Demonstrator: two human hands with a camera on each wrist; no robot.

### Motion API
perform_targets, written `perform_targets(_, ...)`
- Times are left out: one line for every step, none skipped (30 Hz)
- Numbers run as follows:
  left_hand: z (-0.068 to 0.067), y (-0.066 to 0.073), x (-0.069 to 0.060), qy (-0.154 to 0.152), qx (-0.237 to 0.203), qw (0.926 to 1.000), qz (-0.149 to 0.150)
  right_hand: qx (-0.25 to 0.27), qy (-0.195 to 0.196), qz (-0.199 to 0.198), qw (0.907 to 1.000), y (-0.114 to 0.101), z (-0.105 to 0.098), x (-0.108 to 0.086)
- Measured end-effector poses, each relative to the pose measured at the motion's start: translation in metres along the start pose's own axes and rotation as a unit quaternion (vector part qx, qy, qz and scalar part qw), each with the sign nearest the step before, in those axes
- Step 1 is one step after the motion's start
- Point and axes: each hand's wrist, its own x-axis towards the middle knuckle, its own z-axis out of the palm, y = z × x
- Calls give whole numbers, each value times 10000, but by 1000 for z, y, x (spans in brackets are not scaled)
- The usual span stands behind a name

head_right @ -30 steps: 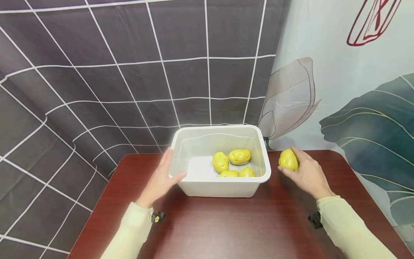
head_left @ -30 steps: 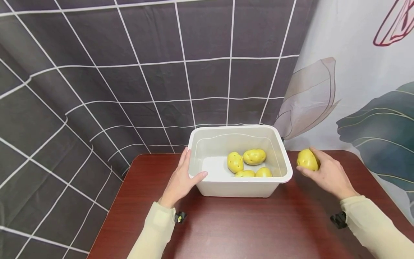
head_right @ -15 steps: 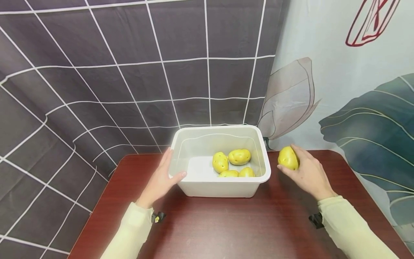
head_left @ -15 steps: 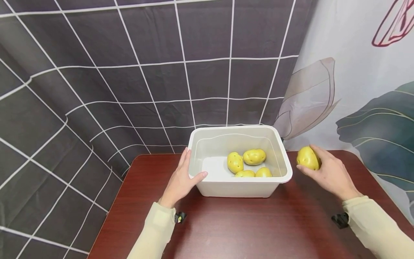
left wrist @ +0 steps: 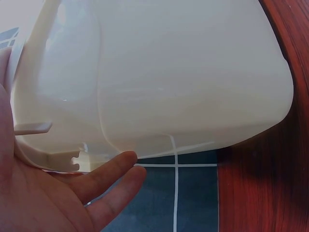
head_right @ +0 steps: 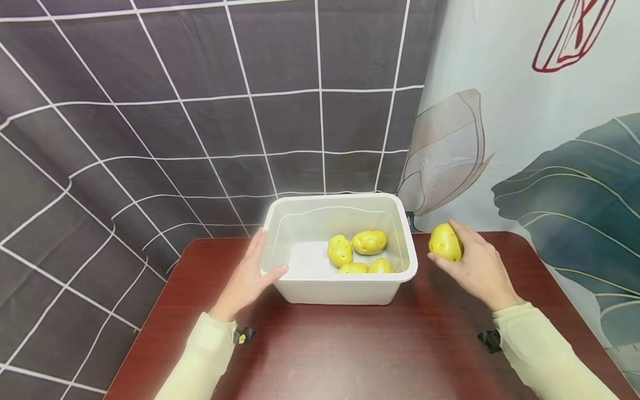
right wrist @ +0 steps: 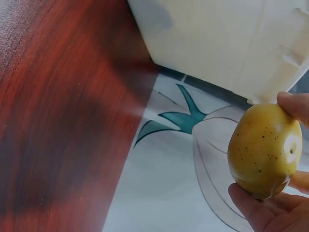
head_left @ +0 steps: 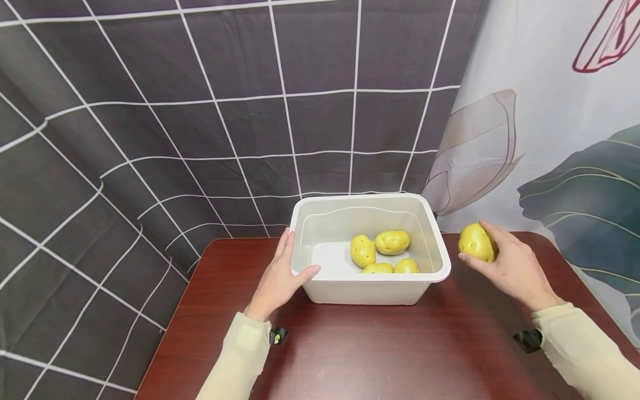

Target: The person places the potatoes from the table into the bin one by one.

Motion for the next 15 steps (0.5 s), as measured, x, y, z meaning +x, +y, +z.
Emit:
perform_targets(0, 0, 0, 9, -1, 10000, 1, -3, 2, -9, 10000, -1, 0, 0)
perform_targets(0, 0, 0, 20, -4, 10000, 9, 0, 1, -16, 10000, -1, -1, 0)
perform_targets(0, 0, 0, 37, -5, 10000, 21, 0, 2, -24, 10000, -2, -1, 0)
perform_targets(0, 0, 0, 52, -19, 10000, 44, -4, 4, -26, 10000, -2, -1, 0)
perform_targets(0, 0, 0, 66, -23, 9999, 72, -9, 8, -33, 10000, -3, -2, 0)
perform_targets(1, 0, -1, 75, -24, 9999, 101, -13, 14, -39, 10000, -3, -2, 0)
perform_targets(1, 0, -1, 74, -24, 9999, 88, -18, 25, -50, 10000, -4, -2, 0)
perform_targets(1, 0, -1, 75, -30, 9999, 93, -23, 42, -68, 10000, -4, -2, 1)
perform_targets(1, 0, 0, 71, -39, 9999, 95, -31, 61, -86, 9999, -4, -3, 1)
perform_targets(1, 0, 0, 58, -53, 9999, 84, -34, 80, -102, 9999, -5, -3, 1)
perform_targets(1, 0, -1, 40, -58, 10000, 61, -27, 102, -122, 9999, -5, -3, 1)
perform_targets(1, -1, 0, 20, -69, 10000, 39, -20, 127, -144, 9998, -6, -3, 1)
perform_targets(1, -1, 0, 1, -72, 10000, 7, -12, 156, -165, 9997, -7, -3, 1)
perform_targets(1, -1, 0, -10, -74, 10000, -6, 0, 190, -178, 9997, -8, -3, 1)
perform_targets(1, -1, 0, -21, -71, 10000, -18, 15, 229, -185, 9996, -9, -4, 2)
